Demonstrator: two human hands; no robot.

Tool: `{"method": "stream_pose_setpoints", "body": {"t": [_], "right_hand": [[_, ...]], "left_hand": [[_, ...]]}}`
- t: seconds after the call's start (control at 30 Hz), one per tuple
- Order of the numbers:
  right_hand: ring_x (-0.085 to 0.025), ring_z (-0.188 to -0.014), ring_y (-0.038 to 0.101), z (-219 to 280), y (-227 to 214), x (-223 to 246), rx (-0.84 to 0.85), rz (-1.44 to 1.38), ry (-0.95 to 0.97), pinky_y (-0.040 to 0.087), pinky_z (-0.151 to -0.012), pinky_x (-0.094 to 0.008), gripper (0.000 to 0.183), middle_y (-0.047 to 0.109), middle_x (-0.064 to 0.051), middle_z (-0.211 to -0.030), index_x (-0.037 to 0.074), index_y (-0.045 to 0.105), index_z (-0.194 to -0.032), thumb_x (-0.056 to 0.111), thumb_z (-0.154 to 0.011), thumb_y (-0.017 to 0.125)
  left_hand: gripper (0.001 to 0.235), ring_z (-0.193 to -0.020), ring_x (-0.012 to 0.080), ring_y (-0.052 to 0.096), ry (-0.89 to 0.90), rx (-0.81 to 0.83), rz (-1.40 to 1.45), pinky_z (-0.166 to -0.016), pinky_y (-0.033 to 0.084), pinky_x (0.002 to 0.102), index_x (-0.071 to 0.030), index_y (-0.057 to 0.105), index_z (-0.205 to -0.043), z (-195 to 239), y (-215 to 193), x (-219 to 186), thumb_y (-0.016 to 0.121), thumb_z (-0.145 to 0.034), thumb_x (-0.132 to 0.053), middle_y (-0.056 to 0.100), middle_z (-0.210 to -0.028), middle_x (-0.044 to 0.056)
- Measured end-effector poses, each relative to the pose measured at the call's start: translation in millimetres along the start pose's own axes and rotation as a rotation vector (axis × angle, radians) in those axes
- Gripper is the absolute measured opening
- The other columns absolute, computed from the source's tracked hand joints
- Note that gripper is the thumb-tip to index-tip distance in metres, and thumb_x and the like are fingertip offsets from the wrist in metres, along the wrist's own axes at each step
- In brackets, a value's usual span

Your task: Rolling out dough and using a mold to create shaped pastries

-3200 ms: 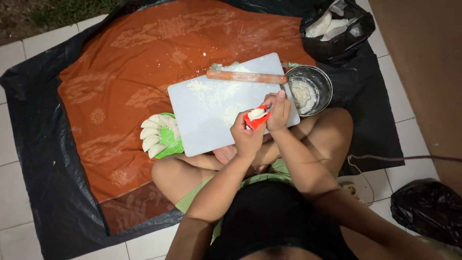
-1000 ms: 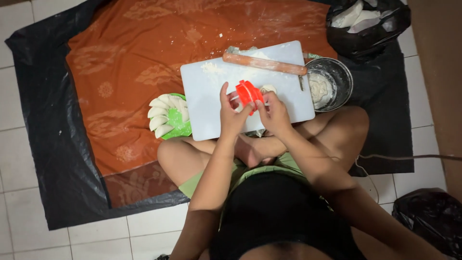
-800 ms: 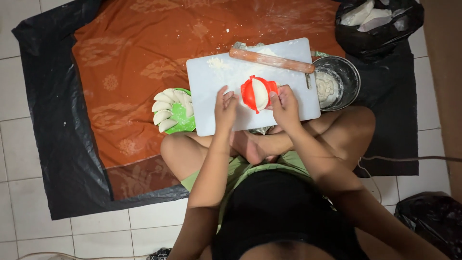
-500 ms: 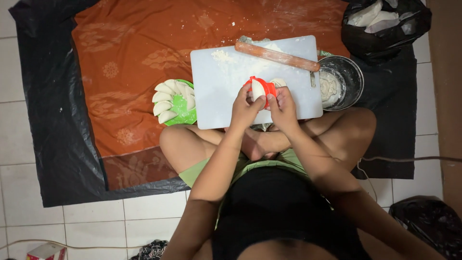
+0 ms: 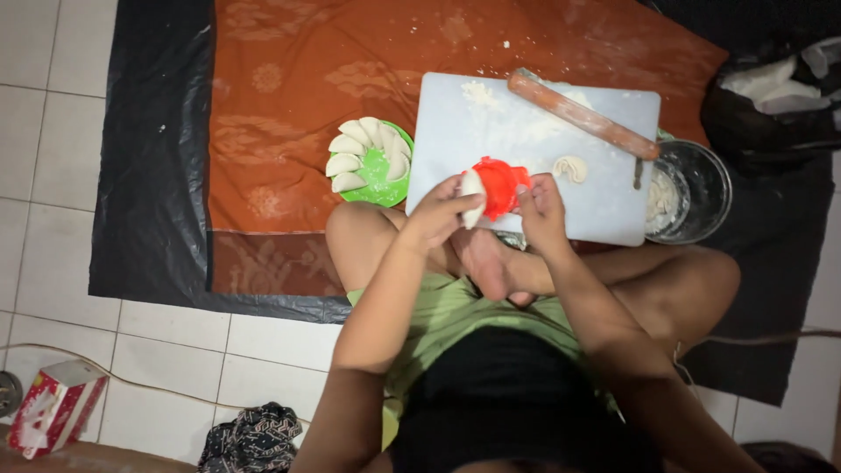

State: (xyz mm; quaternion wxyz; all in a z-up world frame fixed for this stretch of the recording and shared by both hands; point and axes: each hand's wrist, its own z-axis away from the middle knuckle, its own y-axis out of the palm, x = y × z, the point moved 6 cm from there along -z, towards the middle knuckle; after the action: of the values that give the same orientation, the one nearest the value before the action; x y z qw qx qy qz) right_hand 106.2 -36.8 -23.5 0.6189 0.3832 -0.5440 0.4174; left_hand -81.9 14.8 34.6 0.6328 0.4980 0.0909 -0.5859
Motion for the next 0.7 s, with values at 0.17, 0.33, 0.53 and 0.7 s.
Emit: {"method": "stream_pose_setpoints", "body": {"t": [0.17,0.33,0.53,0.7], "right_hand": [[-0.012,-0.08,0.065,-22,-9,-28,-0.138,-0.158,0.025,0.064,-0.072,-0.027,0.01,0.059,-0.004,-0.092,0.008,0.048,-0.11,0.014,-0.109,0.057],[-0.011,-0.079,0.065,-27,-15,-54,-0.177,-0.228,0.046,0.064,-0.071,-0.025,0.013,0.057,-0.002,-0.09,0.01,0.046,-0.106,0.012,-0.108,0.059],[-0.011,-0.08,0.064,-25,-22,-66,-0.144,-0.192,0.082,0.063,-0.073,-0.026,0.014,0.054,-0.001,-0.088,0.008,0.048,-0.106,0.013,-0.107,0.061],[-0.009,-0.072,0.058,-19,-15,-42,-0.107,0.006,-0.015,0.052,-0.067,-0.023,0.01,0.05,0.001,-0.081,0.008,0.056,-0.103,0.01,-0.104,0.065]], "left_hand": [[0.065,-0.089,0.022,0.067,0.188,-0.297,-0.432,-0.067,0.058,0.03,-0.001,0.053,-0.135,-43,-152,-41,0.087,-0.081,-0.014,0.066,-0.108,0.014],[0.074,-0.092,0.0261,0.072,0.091,-0.406,-0.746,-0.074,0.064,0.039,-0.003,0.049,-0.142,-117,-261,-4,0.087,-0.079,-0.014,0.068,-0.108,0.018],[0.052,-0.099,0.0214,0.068,0.112,-0.404,-0.867,-0.086,0.057,0.035,-0.01,0.064,-0.118,-128,-268,27,0.088,-0.072,-0.006,0.073,-0.105,0.006],[0.045,-0.114,0.0299,0.068,0.008,-0.513,-1.118,-0.101,0.053,0.043,-0.022,0.067,-0.117,-107,-246,16,0.085,-0.077,-0.027,0.073,-0.114,0.007]]}}
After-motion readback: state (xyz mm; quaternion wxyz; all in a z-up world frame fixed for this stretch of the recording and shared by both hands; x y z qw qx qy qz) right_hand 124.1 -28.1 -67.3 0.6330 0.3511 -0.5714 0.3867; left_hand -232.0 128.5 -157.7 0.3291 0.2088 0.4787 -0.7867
